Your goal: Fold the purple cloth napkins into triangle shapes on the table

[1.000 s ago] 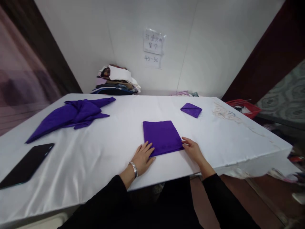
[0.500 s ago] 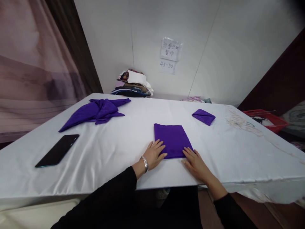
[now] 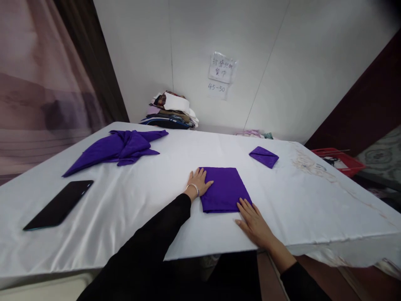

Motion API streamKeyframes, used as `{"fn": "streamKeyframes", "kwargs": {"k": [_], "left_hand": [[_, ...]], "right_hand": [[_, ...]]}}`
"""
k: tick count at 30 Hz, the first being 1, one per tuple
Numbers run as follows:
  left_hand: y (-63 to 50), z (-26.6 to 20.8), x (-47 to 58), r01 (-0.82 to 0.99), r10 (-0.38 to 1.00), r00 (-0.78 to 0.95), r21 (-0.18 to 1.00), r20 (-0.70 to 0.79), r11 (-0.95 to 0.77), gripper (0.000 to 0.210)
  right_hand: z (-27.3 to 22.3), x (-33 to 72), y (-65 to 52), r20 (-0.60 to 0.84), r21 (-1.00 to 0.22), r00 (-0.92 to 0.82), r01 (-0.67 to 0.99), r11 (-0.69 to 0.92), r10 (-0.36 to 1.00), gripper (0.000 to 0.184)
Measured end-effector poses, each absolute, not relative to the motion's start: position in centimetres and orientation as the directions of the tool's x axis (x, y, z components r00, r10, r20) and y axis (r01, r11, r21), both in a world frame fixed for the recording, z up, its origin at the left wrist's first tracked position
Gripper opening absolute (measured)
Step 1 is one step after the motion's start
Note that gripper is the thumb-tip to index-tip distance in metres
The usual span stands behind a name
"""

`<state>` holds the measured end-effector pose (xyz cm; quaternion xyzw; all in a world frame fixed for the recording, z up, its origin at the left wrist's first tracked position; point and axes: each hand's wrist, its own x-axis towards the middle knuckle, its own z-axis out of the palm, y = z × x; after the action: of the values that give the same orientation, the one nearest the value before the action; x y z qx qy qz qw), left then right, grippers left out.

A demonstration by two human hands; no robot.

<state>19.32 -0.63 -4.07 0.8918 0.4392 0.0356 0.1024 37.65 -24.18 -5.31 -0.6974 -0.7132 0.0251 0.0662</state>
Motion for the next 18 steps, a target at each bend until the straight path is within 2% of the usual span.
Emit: {"fn": "streamKeyframes", "kwargs": {"k": [4,9,14,18], "left_hand": [[-0.5,-4.1,19.3,0.767,0.792,0.611,0.250,-0.002,-0.591,0.075],[-1.9,-2.9,18.2,0.705,0.783,0.615,0.382,0.090,-0.597,0.069],[-7.4,-2.4,14.7,0.499,0.575,0.800,0.344,0.168,-0.795,0.063],[-11.2,-2.7,12.8,0.409,0.476,0.866,0.326,0.156,-0.852,0.068]], "right_hand": [[-5.3,37.5,-24.1,0.058,-0.132,-0.020,0.991,0.028,0.998,0.059],[-4.9,37.7,-24.3,0.031,-0.184,-0.015,0.983,0.020,0.999,0.059],[-1.8,38.0,-22.7,0.062,-0.257,-0.023,0.966,0.038,0.998,0.057],[1.2,35.3,-17.8,0.111,-0.301,-0.103,0.944,0.133,0.988,0.054]]}}
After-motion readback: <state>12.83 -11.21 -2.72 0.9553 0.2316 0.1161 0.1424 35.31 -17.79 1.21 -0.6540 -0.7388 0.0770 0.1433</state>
